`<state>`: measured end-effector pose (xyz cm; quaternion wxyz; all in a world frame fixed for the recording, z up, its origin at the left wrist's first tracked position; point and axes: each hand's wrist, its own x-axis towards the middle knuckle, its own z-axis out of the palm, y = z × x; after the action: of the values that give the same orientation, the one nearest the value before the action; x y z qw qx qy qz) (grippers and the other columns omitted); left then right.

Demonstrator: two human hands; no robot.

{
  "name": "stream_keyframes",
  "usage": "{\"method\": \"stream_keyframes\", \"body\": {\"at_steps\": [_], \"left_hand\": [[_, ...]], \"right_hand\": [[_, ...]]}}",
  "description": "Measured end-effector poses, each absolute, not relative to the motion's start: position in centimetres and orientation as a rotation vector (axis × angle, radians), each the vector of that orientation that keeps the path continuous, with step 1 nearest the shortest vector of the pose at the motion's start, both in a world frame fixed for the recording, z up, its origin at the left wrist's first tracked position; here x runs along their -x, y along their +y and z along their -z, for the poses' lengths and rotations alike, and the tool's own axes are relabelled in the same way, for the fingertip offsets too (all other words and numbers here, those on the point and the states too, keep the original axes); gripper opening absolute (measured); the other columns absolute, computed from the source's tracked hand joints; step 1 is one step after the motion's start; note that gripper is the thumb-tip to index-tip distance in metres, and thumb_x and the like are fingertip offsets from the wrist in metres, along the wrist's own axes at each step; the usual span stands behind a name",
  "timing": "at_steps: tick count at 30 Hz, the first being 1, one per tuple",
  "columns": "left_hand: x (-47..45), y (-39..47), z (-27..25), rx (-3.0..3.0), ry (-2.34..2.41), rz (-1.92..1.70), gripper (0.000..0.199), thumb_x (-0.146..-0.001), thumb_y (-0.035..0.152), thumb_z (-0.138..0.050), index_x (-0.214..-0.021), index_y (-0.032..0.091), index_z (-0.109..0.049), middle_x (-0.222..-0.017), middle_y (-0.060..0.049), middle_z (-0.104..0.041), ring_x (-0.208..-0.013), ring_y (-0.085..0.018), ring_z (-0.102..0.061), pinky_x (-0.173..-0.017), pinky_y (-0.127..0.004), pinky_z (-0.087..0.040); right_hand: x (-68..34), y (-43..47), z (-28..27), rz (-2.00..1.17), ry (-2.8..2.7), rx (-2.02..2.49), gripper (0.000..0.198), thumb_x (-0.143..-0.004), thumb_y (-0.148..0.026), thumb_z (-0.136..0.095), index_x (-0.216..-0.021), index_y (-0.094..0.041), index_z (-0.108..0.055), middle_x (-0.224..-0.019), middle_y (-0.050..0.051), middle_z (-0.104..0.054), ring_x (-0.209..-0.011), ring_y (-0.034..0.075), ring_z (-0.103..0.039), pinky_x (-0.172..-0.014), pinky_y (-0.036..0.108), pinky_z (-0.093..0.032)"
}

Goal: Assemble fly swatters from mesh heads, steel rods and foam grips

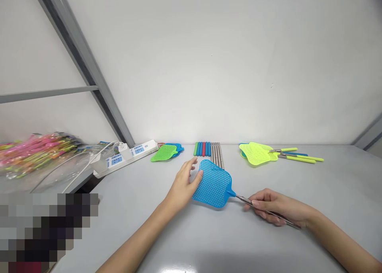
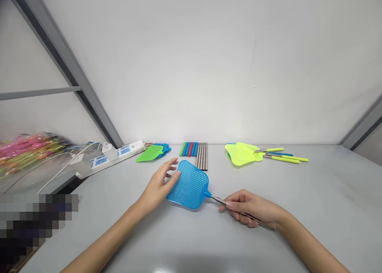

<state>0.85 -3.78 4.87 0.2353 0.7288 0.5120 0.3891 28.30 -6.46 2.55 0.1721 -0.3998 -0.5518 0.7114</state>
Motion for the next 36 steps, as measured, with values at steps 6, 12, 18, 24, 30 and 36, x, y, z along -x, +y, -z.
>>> {"method": "stream_keyframes", "body": {"at_steps": [6,12,18,24,30,36], "left_hand": [[-0.8,-3.3,-4.8,-1.822,1.347,-1.006,0.029,-0.08,0.039,-0.045,-0.09,0.015,-0.059,-0.08,-0.005,-0.06,-0.072,-0.017,-0.054,-0.064,-0.027,-0.043],[-0.3,-2.6,-4.0,-1.702,1.347,-1.18,0.016,-0.078,0.029,-0.047,-0.085,0.016,-0.054,-0.058,0.005,-0.041,-0.054,-0.01,-0.041,-0.051,-0.021,-0.033],[-0.3,-2.4,-3.4,-1.72,1.318,-1.136,0.017,-0.074,0.022,-0.042,-0.076,0.016,-0.058,-0.056,0.004,-0.043,-0.053,-0.01,-0.04,-0.05,-0.021,-0.031],[-0.2,-2.3,-3.6,-1.68,1.325,-1.176,0.019,-0.07,0.022,-0.048,-0.08,0.016,-0.063,-0.057,0.003,-0.044,-0.053,-0.01,-0.041,-0.05,-0.021,-0.032],[-0.4,-2.9,-4.6,-1.549,1.295,-1.194,0.035,-0.081,0.037,-0.039,-0.104,0.017,-0.057,-0.094,-0.006,-0.057,-0.074,-0.015,-0.054,-0.067,-0.026,-0.042],[-1.2,-3.9,-4.4,-1.591,0.98,-0.87,0.032,-0.082,0.04,-0.042,-0.091,0.015,-0.059,-0.082,-0.004,-0.061,-0.077,-0.018,-0.055,-0.068,-0.027,-0.043]], "right_hand": [[-28.4,-6.4,-2.3,-2.02,-1.57,1.149,0.037,-0.077,-0.044,-0.053,-0.092,-0.012,-0.063,-0.056,-0.004,-0.042,-0.034,0.001,-0.026,-0.032,0.018,-0.015],[-28.5,-6.4,-2.3,-2.019,-1.58,1.133,0.034,-0.08,-0.041,-0.051,-0.093,-0.012,-0.063,-0.056,-0.004,-0.042,-0.035,0.001,-0.027,-0.033,0.018,-0.014],[-28.4,-6.6,-2.5,-2.015,-1.518,1.142,0.035,-0.08,-0.042,-0.05,-0.089,-0.011,-0.064,-0.054,-0.004,-0.042,-0.034,0.001,-0.026,-0.034,0.019,-0.013],[-28.4,-6.5,-2.2,-2.036,-1.471,1.122,0.033,-0.081,-0.04,-0.05,-0.087,-0.011,-0.064,-0.055,-0.004,-0.042,-0.035,0.001,-0.025,-0.034,0.018,-0.013],[-28.3,-6.5,-2.2,-2.02,-1.467,1.122,0.032,-0.082,-0.039,-0.049,-0.088,-0.011,-0.063,-0.053,-0.005,-0.04,-0.036,0.001,-0.024,-0.033,0.018,-0.013],[-28.3,-6.8,-2.1,-1.973,-1.542,1.153,0.033,-0.082,-0.039,-0.048,-0.086,-0.011,-0.064,-0.051,-0.005,-0.04,-0.035,0.001,-0.025,-0.032,0.017,-0.014]]}}
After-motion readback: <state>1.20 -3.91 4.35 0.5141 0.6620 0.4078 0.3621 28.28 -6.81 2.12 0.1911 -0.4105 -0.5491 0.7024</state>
